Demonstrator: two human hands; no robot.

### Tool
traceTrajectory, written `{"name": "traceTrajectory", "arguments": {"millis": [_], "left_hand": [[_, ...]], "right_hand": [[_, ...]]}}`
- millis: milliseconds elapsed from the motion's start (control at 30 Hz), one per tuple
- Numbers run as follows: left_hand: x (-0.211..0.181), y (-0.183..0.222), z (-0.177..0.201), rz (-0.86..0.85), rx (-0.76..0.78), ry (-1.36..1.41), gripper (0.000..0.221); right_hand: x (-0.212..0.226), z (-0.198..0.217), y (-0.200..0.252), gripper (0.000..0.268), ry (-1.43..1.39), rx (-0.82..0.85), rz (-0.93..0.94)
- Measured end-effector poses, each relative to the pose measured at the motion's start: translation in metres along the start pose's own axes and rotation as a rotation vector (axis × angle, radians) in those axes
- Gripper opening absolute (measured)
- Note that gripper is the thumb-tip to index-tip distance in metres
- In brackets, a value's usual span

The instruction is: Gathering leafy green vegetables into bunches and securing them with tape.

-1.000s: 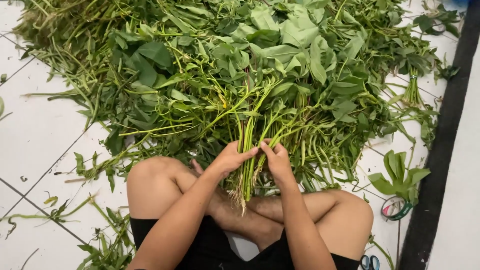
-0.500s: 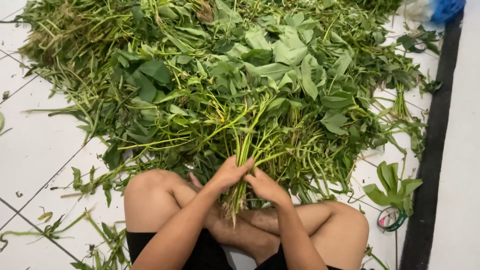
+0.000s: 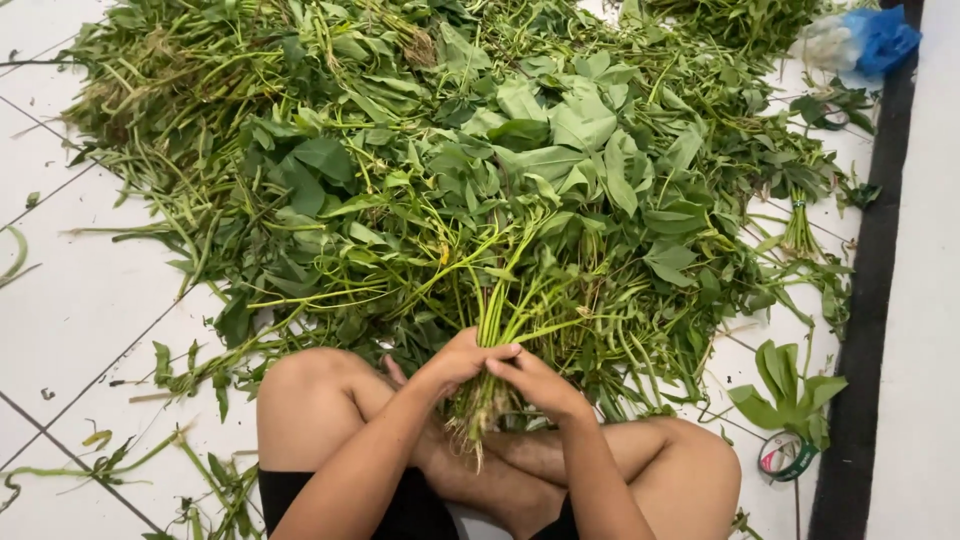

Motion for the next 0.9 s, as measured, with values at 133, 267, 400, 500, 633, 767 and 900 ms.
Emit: {"name": "traceTrajectory", "arguments": {"millis": [133,267,400,500,633,767,900], "left_hand": [[0.02,-0.01,0.004,0.01,0.038,-0.079,0.042],[-0.007,0.024,-0.024,0.024,0.113,-0.153,0.043],[-0.02,0.047,-0.055,0.032,0.397,-0.144,0.029],[-0.009,0.052,-0.057,-0.019,0.48,-0.06,0.039],[-0.03,0.07,-0.072,0.036,0.572,-0.02,0.034],[-0.038,0.074,-0.066,-0.015,0.511,-0.27,0.079],[-0.046,0.087,-0.069,-0.019,0.31,-0.507,0.105]], "right_hand": [[-0.087,0.019,-0.054,0.06,-0.382,-0.086,-0.067],[-0.041,-0.002,-0.035,0.062,-0.679,0.01,-0.006],[0.021,-0.015,-0.015,0.126,-0.972,0.151,0.444],[0.004,-0.003,-0.02,0.098,-1.075,0.16,0.569],[-0.051,0.024,-0.049,0.026,-0.857,-0.093,0.558],[0.035,0.027,0.016,0.016,-0.454,-0.311,0.646],[0.043,0.03,0.039,0.01,-0.198,-0.609,0.557]]}}
Point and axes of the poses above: each hand's wrist, its own y-axis away from the middle knuckle, its own z-axis out of the back of the hand, x = y × z, the point moved 6 cm from there along -y, towards the middle knuckle, and after that the axes turned 7 degrees about y, right-handed, at the moved point
